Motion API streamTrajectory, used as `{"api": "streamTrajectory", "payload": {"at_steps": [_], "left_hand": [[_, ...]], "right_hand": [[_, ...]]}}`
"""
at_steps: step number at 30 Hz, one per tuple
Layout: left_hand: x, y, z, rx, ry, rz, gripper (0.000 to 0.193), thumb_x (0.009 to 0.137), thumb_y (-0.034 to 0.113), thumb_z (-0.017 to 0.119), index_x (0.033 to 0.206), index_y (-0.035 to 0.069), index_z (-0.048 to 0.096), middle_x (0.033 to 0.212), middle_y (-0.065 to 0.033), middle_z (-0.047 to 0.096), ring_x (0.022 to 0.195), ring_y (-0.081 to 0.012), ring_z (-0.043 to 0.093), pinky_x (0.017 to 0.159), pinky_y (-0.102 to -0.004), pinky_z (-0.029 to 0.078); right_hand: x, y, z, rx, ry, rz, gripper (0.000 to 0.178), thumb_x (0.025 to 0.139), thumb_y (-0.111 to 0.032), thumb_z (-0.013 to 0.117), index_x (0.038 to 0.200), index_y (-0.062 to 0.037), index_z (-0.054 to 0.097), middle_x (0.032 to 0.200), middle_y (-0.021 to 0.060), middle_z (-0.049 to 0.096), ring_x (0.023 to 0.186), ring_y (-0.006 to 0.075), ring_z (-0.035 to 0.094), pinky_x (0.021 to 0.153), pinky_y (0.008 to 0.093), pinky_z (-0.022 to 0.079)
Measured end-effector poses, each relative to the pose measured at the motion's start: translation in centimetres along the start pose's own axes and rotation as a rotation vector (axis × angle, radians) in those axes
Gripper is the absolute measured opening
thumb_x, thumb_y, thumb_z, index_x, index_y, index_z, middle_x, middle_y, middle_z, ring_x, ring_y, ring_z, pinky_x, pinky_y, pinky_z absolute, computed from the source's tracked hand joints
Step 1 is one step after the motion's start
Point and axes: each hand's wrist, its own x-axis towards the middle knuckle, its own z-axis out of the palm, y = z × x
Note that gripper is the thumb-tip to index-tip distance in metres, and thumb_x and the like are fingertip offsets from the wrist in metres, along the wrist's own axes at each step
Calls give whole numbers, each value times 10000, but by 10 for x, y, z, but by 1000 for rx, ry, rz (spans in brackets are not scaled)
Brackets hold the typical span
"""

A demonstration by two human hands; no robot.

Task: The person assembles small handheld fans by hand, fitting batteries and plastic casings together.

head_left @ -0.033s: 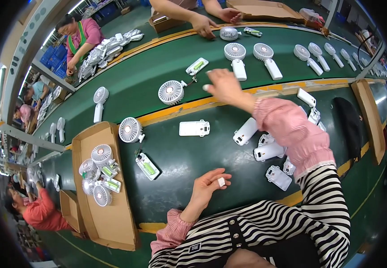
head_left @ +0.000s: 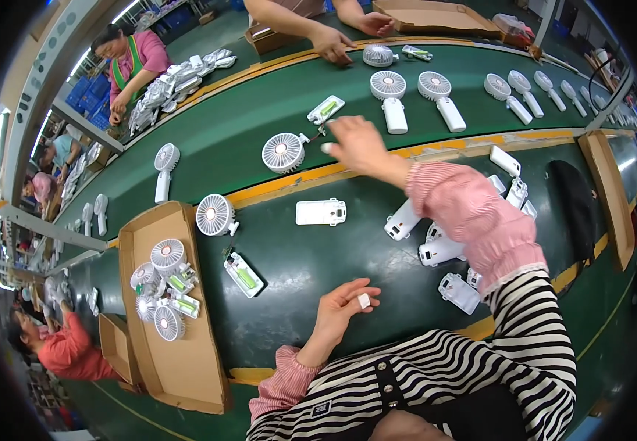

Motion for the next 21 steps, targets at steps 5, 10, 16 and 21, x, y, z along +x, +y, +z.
{"api": "streamTrajectory", "payload": {"at_steps": [5,10,16,21], "left_hand": [[1,-6,-7,-25,-5,0,345,835,1,506,1174,-53,463,1049,-192,586,859,-241,603,743,-287,490],[-5,-5,-11,-76,-3,-5,352,835,8,517,1174,-65,456,1054,-216,575,872,-266,603,747,-314,494],[-11,-6,-9,-70,-18,-9,344,839,8,514,1170,-64,460,1056,-213,575,871,-259,604,751,-307,492],[-11,-11,-9,-58,-79,22,334,837,-4,506,1164,-58,465,1041,-194,587,865,-239,606,738,-292,490]], "right_hand": [[48,-57,26,121,-246,196,736,654,-413,638,1231,-28,395,1187,204,396,1091,371,414,845,462,413],[71,-85,60,-2,-467,356,918,594,-440,688,1303,-8,298,1230,218,361,1118,416,374,823,605,378],[61,-70,48,109,-451,338,848,560,-365,699,1255,-15,363,1166,170,420,1085,376,386,847,488,420],[23,-66,-7,191,-30,83,826,551,-332,699,1239,-18,367,1207,180,389,1139,351,356,891,423,417]]}}
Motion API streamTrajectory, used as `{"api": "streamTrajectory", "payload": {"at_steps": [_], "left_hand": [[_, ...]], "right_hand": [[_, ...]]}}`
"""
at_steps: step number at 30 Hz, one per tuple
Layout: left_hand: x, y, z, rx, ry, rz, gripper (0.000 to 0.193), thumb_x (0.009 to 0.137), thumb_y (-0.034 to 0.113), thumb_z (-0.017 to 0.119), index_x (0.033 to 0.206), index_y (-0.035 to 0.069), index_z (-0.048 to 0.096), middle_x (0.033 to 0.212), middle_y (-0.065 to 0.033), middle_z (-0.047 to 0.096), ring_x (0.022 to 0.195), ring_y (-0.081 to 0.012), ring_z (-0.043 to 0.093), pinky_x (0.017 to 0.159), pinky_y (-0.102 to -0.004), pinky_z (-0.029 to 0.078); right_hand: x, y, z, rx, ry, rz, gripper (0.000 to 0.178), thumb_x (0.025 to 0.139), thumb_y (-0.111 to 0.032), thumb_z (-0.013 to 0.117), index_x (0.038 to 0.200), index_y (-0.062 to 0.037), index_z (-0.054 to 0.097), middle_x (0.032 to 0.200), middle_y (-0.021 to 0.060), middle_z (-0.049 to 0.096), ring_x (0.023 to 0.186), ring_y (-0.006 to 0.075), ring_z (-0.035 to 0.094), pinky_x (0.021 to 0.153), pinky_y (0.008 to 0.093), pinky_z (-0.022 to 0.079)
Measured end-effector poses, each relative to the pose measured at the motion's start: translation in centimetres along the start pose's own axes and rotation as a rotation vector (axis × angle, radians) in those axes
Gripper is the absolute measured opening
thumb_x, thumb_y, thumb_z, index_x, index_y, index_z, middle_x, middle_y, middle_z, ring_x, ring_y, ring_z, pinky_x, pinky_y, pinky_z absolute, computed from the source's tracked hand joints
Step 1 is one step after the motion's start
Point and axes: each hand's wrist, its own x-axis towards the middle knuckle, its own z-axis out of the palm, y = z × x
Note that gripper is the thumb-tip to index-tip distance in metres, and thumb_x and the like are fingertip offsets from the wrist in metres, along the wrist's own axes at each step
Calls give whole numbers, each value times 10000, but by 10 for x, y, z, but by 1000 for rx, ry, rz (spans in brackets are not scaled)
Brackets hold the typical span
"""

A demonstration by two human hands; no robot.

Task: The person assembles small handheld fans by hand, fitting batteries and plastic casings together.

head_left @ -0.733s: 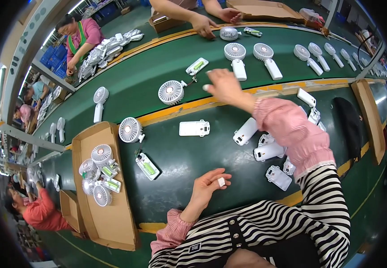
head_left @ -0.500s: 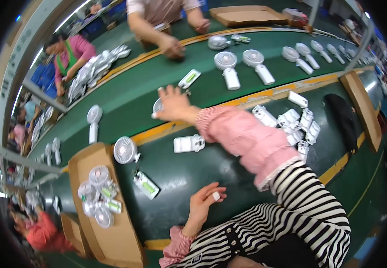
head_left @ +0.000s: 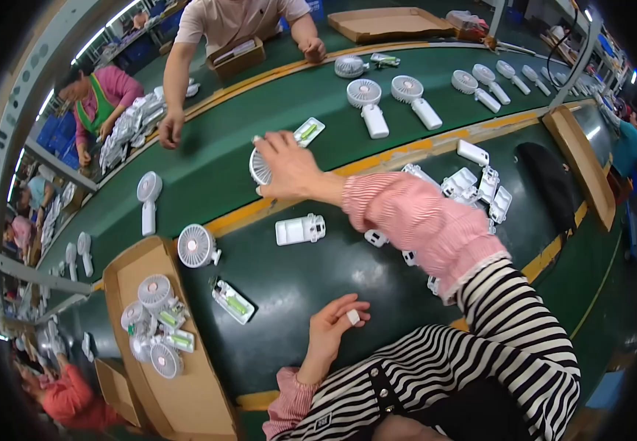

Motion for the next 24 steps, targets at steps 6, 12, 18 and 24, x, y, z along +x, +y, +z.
{"api": "streamTrajectory", "payload": {"at_steps": [6,12,18,24], "left_hand": [[2,6,1,53,41,-13,326,827,-12,508,1150,-46,478,1012,-169,604,826,-207,613,700,-261,487],[-5,1,-7,107,195,13,300,828,-20,501,1128,-23,514,967,-140,625,777,-170,615,654,-231,483],[-13,21,-9,386,353,244,206,829,0,524,1023,-8,592,840,-96,645,667,-103,580,603,-212,475],[29,71,-8,1094,373,566,315,739,-18,575,1051,27,574,915,-84,615,761,-187,595,662,-261,482]], "right_hand": [[-53,-33,-75,602,129,1,780,602,-312,699,1216,36,367,1206,187,417,1093,306,430,877,368,420],[-125,-15,-92,1761,32,812,412,874,-315,420,1155,-18,469,1126,115,543,1032,257,534,846,459,449],[-177,17,-94,1904,39,1016,536,861,-438,437,1209,-30,424,1193,147,497,1088,308,493,875,545,402],[-190,29,-101,1961,52,862,464,795,-190,582,1175,25,424,1188,148,481,1113,292,464,920,560,371]]}}
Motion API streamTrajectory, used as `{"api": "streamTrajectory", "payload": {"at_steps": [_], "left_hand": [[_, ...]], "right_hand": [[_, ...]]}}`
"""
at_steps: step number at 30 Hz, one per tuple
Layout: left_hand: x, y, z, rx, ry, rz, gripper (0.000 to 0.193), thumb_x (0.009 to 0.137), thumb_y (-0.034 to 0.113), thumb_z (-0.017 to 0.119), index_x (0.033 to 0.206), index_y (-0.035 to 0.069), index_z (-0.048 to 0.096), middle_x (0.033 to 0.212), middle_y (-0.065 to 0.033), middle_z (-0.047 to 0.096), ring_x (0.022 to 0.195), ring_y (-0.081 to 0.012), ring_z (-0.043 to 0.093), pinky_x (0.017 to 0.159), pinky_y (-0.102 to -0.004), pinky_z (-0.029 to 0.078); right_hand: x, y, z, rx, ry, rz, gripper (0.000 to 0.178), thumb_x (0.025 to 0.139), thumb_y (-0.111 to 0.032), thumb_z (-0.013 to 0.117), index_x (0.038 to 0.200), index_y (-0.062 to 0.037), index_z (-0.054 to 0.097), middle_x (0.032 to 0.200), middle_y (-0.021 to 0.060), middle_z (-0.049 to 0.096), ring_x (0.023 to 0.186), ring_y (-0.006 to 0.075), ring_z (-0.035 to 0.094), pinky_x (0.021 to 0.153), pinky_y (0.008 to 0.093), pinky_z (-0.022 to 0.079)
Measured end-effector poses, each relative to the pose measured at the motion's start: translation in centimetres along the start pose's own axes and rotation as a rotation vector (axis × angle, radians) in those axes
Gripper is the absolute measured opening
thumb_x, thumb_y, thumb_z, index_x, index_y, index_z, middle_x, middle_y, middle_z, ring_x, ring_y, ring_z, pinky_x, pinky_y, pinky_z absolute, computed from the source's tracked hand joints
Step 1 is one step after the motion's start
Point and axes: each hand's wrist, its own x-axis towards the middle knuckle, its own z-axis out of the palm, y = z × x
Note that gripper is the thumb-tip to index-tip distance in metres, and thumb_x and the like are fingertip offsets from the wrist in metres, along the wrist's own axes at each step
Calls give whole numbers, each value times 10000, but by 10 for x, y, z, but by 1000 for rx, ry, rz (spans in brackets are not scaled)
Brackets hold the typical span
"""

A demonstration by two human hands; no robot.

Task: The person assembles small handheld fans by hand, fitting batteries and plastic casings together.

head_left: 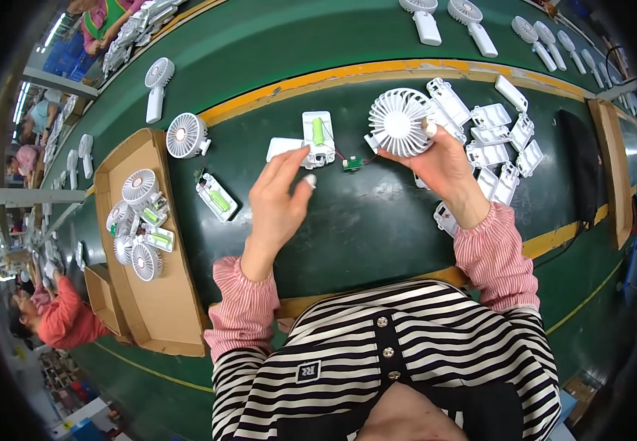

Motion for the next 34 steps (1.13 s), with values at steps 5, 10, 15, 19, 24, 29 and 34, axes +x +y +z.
{"api": "streamTrajectory", "payload": {"at_steps": [5,10,15,19,24,29,34], "left_hand": [[30,-30,29,417,-110,322,515,622,37,643,1120,105,530,1145,-63,498,962,-273,506,787,-352,448],[60,-40,49,409,59,398,382,604,28,646,974,97,577,1055,-76,516,883,-257,504,735,-365,415],[70,-34,48,258,76,350,330,612,14,632,937,24,580,991,-101,547,877,-292,530,745,-366,449],[64,-29,37,208,239,403,263,621,-20,609,882,-9,569,916,-117,541,812,-303,531,677,-370,453],[22,15,16,353,269,359,202,592,42,684,766,28,583,786,-87,539,704,-251,539,597,-346,455],[-27,14,25,493,90,115,238,572,137,720,747,41,590,739,-73,531,715,-251,553,581,-357,468],[-58,9,31,412,-70,23,260,589,169,719,798,62,607,836,-87,532,764,-255,565,580,-362,484]], "right_hand": [[8,0,4,-61,126,-122,511,795,-299,584,1211,-62,406,1219,124,458,1127,303,450,899,564,384],[19,0,6,-90,147,-158,502,845,-346,502,1236,-59,373,1237,129,437,1129,299,448,869,533,428],[27,-7,20,-95,108,-211,507,850,-358,483,1246,-62,365,1241,126,433,1128,295,450,873,517,432],[30,-7,29,-62,32,-236,525,836,-360,511,1247,-65,372,1249,120,429,1135,285,445,882,511,424],[17,-15,29,-137,77,-263,558,828,-425,512,1248,-80,380,1248,117,436,1127,275,463,843,508,456],[12,3,15,-266,102,-169,491,873,-405,441,1220,-61,393,1173,117,502,998,243,561,680,406,549],[3,24,20,-322,86,-24,507,884,-420,413,1226,-47,375,1163,128,515,984,246,579,639,391,556]]}}
